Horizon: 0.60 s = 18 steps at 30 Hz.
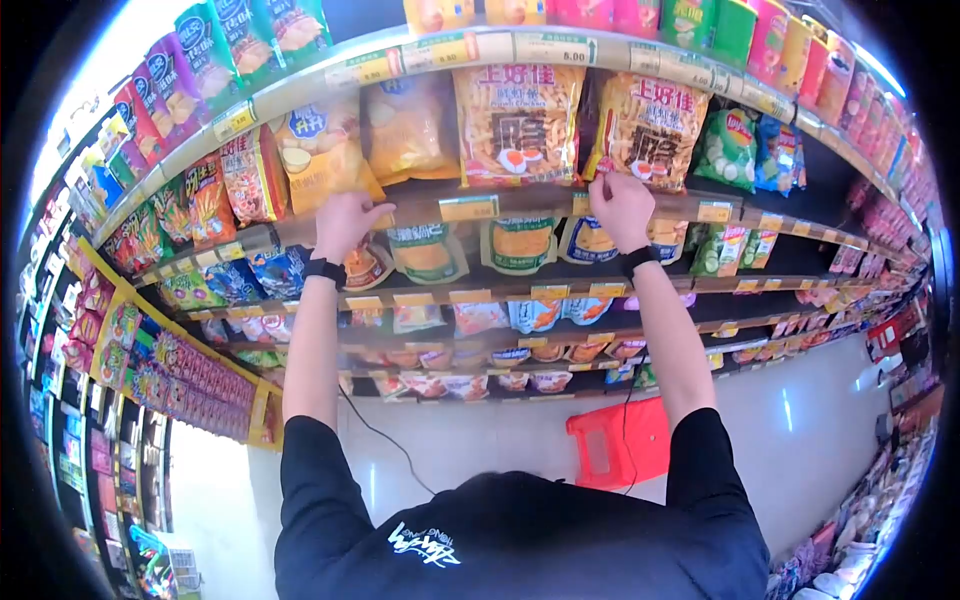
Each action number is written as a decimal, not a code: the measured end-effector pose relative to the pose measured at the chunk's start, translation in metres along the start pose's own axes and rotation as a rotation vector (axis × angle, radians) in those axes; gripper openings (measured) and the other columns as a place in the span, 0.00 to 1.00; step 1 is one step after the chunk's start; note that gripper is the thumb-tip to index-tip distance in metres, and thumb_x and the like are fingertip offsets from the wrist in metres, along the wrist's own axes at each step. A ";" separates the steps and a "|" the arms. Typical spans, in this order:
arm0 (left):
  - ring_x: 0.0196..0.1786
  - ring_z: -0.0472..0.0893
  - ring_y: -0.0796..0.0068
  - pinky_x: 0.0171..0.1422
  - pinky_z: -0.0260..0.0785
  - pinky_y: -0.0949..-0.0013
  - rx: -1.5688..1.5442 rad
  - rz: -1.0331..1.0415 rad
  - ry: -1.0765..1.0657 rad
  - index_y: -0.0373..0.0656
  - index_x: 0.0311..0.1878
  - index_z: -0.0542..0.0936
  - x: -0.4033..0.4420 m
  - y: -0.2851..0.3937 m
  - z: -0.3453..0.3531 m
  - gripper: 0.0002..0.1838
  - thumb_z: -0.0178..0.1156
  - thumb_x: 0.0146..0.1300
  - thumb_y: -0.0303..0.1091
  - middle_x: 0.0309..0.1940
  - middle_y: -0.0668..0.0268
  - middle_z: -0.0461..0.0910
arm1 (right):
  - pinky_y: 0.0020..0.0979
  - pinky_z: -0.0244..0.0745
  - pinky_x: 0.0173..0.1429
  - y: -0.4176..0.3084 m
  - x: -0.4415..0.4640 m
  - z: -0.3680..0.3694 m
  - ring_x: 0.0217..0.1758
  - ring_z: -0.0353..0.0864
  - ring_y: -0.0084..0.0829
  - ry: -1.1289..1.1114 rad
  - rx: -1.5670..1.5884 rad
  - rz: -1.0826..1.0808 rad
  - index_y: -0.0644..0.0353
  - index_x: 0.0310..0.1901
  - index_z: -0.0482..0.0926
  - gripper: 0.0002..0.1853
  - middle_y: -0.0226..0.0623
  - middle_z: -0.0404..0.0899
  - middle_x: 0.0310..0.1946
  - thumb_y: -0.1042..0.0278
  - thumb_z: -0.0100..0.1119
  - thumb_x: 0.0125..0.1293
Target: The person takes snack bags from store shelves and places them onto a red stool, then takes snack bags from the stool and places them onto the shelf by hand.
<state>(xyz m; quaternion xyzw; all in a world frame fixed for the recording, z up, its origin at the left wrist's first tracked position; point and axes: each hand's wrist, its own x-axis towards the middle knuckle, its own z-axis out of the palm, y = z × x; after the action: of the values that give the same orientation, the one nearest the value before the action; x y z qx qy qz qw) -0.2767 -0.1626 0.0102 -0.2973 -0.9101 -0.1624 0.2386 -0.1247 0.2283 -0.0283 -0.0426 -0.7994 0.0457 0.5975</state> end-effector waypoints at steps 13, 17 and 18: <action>0.22 0.79 0.59 0.28 0.70 0.60 -0.039 -0.002 0.087 0.44 0.18 0.80 -0.001 -0.021 0.027 0.25 0.63 0.55 0.58 0.15 0.61 0.77 | 0.41 0.71 0.29 0.003 -0.007 0.023 0.25 0.77 0.42 0.075 -0.200 -0.083 0.57 0.22 0.71 0.10 0.40 0.76 0.20 0.68 0.59 0.58; 0.19 0.79 0.64 0.27 0.70 0.62 -0.073 -0.006 0.023 0.46 0.18 0.80 0.003 -0.025 0.023 0.25 0.62 0.56 0.59 0.11 0.65 0.76 | 0.42 0.72 0.29 0.014 -0.012 0.032 0.24 0.77 0.41 0.059 -0.358 -0.114 0.55 0.22 0.73 0.08 0.39 0.76 0.19 0.66 0.60 0.54; 0.19 0.79 0.65 0.27 0.70 0.62 -0.116 0.034 -0.015 0.45 0.17 0.80 0.006 -0.030 0.022 0.28 0.60 0.57 0.61 0.11 0.64 0.76 | 0.42 0.73 0.29 0.014 -0.012 0.032 0.24 0.77 0.41 0.065 -0.381 -0.114 0.55 0.21 0.73 0.09 0.38 0.76 0.19 0.65 0.60 0.54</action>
<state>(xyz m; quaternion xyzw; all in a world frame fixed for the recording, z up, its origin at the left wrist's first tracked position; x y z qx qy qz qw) -0.3067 -0.1730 -0.0097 -0.3275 -0.8956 -0.2088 0.2170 -0.1522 0.2400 -0.0502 -0.1109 -0.7751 -0.1415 0.6057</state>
